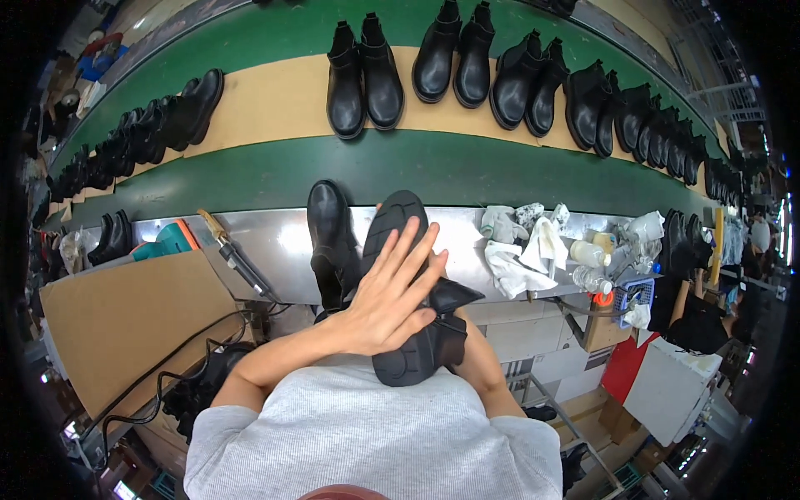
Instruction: Inspecting, cleaning, and finishing black boots at a factory workbench.
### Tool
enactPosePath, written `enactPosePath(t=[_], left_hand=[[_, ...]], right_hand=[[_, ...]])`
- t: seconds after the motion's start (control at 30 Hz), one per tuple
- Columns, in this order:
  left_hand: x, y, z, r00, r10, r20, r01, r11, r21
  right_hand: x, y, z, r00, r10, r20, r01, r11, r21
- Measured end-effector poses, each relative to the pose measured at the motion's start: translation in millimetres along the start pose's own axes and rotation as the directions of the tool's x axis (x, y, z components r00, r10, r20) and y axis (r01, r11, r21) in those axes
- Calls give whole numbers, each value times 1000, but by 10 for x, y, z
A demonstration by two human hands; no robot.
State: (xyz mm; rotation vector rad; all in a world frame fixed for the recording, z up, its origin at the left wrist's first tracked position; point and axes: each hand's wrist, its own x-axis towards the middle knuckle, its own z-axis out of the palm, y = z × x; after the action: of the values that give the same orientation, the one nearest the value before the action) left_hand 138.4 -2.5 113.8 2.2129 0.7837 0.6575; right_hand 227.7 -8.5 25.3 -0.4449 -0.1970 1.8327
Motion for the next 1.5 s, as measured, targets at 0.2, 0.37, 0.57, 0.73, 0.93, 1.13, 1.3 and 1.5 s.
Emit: enactPosePath(t=[0.2,0.37,0.57,0.73,0.93,1.13,1.3,1.5], left_hand=[[372,-880,-212,986,-167,29,168,984,-55],[264,-522,-150,992,-129,-12,129,982,136],[-137,-369,-64,998,44,35,-43,999,-33],[-518,-1643,-101,467,-862,-197,884,461,81],[-436,-1930,-29,232,-964,128,940,256,226],[-935,-1983,-309,703,-703,107,468,345,-814],[-800,-1618,-112,888,-459,-21,-93,-135,-986],[-834,-1596,-218,922,-381,67,71,-2,-997]], right_hand=[[-1156,-569,-312,999,48,4,-48,999,-24],[-1134,-513,-301,1000,-3,-12,2,998,-63],[393,128,30,996,-74,-54,69,993,-93],[326,-319,-126,990,-128,-64,119,985,-124],[473,-572,-490,925,-340,-166,317,936,-155],[423,-1232,-609,965,36,-261,-259,292,-921],[570,-536,-922,926,-264,-271,-376,-564,-735],[412,-548,-946,914,-339,-225,-370,-462,-806]])
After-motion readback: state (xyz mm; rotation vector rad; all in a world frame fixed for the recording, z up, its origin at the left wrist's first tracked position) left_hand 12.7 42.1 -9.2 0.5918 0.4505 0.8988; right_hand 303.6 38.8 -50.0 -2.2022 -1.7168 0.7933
